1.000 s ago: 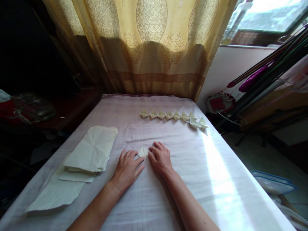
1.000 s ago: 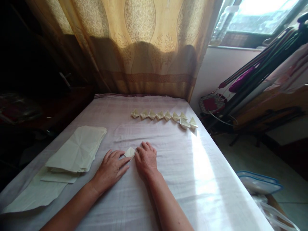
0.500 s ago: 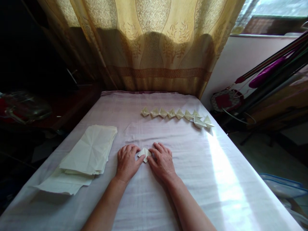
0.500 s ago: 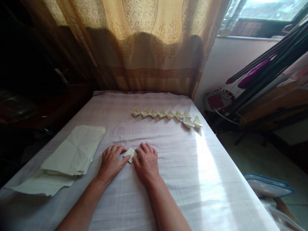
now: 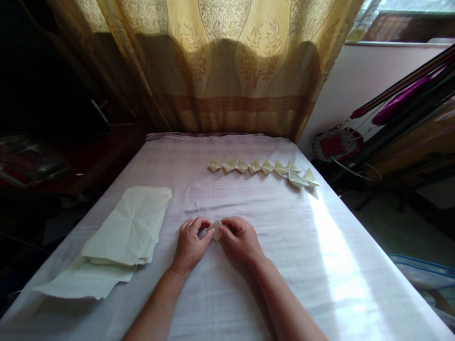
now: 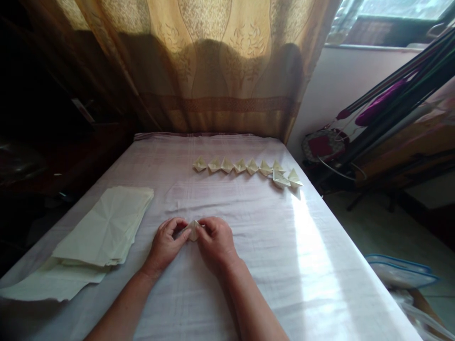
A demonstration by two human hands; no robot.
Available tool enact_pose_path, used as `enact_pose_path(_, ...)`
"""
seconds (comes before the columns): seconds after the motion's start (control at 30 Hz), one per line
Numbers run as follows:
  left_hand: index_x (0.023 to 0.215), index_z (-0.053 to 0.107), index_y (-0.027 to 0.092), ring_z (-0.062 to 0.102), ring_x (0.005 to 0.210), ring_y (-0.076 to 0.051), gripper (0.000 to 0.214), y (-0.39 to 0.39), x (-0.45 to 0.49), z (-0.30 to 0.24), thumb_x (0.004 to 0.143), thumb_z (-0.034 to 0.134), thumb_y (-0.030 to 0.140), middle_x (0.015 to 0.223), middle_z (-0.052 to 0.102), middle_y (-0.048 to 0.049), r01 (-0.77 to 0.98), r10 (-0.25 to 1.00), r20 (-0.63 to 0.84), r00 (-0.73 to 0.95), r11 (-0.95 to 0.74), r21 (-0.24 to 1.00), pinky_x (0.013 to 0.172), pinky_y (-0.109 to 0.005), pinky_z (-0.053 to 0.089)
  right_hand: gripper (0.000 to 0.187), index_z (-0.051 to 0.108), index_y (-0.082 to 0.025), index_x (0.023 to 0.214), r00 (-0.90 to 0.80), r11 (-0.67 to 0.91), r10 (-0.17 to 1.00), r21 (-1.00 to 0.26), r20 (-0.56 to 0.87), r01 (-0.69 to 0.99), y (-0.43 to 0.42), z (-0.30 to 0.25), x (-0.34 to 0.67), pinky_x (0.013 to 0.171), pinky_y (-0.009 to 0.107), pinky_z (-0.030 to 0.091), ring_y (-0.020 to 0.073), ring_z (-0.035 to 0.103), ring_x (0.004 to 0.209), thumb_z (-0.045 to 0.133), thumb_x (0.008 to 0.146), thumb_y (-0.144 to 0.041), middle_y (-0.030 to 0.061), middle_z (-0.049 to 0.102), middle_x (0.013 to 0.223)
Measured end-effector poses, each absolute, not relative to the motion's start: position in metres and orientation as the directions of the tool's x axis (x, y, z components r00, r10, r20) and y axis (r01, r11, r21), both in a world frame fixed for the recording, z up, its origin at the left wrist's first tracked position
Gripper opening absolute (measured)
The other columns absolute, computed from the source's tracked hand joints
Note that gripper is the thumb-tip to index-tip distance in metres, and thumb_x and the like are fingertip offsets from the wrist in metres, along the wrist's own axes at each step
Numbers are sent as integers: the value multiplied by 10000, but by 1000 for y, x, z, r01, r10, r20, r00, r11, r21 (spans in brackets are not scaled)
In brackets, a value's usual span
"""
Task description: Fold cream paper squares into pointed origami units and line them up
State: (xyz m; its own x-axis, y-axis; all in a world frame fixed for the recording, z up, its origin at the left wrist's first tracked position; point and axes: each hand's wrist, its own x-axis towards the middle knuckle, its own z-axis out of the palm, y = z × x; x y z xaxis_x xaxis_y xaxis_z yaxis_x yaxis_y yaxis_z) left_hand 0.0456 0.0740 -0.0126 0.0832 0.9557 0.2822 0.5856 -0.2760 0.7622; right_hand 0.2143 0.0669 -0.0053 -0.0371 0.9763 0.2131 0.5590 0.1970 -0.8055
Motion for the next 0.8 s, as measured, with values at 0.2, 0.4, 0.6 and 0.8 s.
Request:
enact_pose_path(0.2,950,666,199,678,759,-158,220,89,45,-13,854,534,348,857,726,-29,518,967,251,39,-235,822,705,-266,543,159,698,-190,736,-70,123,992,-947,106,296,93,1,208,556,206,413,111,552,581,577,786,-280,-22,650,634)
enact_pose_path(0.4,835,690,197,662,684,-146,236,103,51,-10,848,545,383,756,716,-10,501,972,234,33,-219,837,645,-231,532,196,715,-178,822,-47,152,988,-977,146,151,98,-12,212,638,239,486,135,607,657,589,796,-325,18,705,735)
enact_pose_path(0.6,775,690,204,640,677,-151,216,99,48,-8,816,567,377,726,697,-12,501,969,242,58,-238,832,631,-231,520,173,733,-191,812,-61,172,984,-975,165,142,100,-10,218,638,245,490,145,625,672,615,790,-316,28,721,748)
enact_pose_path(0.8,730,642,203,613,653,-141,206,97,49,-2,826,533,350,691,661,0,504,959,267,99,-279,817,662,-234,514,156,699,-192,738,-97,165,984,-971,150,172,98,-8,215,589,221,454,122,581,613,591,795,-290,-1,678,668)
